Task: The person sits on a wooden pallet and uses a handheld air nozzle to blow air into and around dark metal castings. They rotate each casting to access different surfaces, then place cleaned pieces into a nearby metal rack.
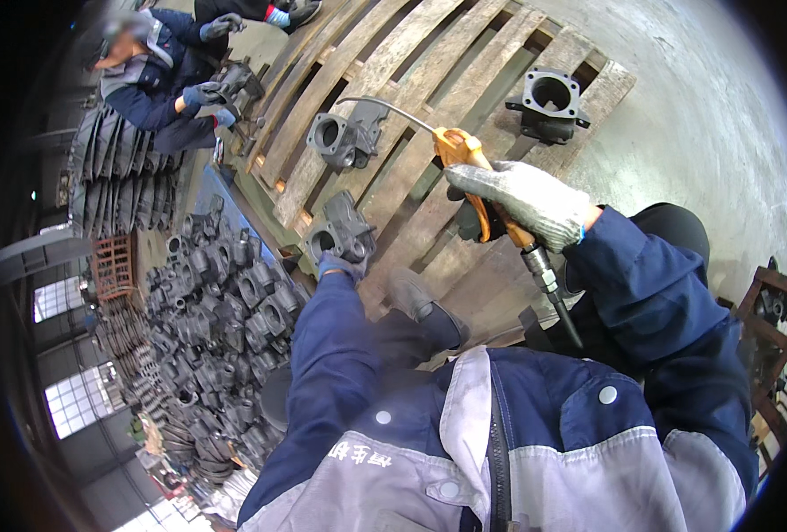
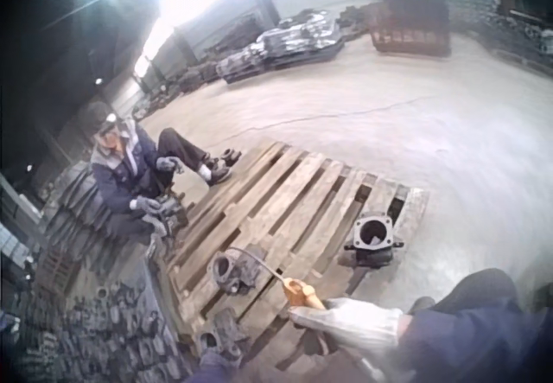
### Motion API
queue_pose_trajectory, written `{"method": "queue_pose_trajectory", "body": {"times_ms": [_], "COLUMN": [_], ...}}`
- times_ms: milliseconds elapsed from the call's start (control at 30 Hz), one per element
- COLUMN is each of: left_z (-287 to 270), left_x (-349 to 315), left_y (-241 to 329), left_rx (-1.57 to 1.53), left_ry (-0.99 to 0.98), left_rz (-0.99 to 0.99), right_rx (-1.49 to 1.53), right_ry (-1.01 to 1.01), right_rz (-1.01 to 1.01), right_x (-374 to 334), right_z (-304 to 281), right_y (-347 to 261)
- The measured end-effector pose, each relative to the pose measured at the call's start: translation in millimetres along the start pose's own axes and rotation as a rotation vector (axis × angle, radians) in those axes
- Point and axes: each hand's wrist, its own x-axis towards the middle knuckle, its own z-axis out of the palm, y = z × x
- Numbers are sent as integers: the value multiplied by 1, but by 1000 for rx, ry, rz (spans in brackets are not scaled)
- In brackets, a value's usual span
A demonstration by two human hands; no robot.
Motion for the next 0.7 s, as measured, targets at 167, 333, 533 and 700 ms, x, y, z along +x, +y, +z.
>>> {"method": "queue_pose_trajectory", "body": {"times_ms": [167, 333, 533, 700], "left_z": [-13, -3, 55, 82], "left_x": [-11, -11, -53, -96], "left_y": [47, 106, 81, 46], "left_rx": [391, 1227, 2382, 1879], "left_ry": [92, 67, 191, 443], "left_rz": [116, 560, 689, 622], "right_rx": [14, 110, 102, 61], "right_ry": [7, -21, -12, -43], "right_rz": [-32, -56, -99, -8], "right_x": [-17, -25, -24, -16], "right_z": [-9, -8, -7, -11], "right_y": [-14, -18, -6, 8]}}
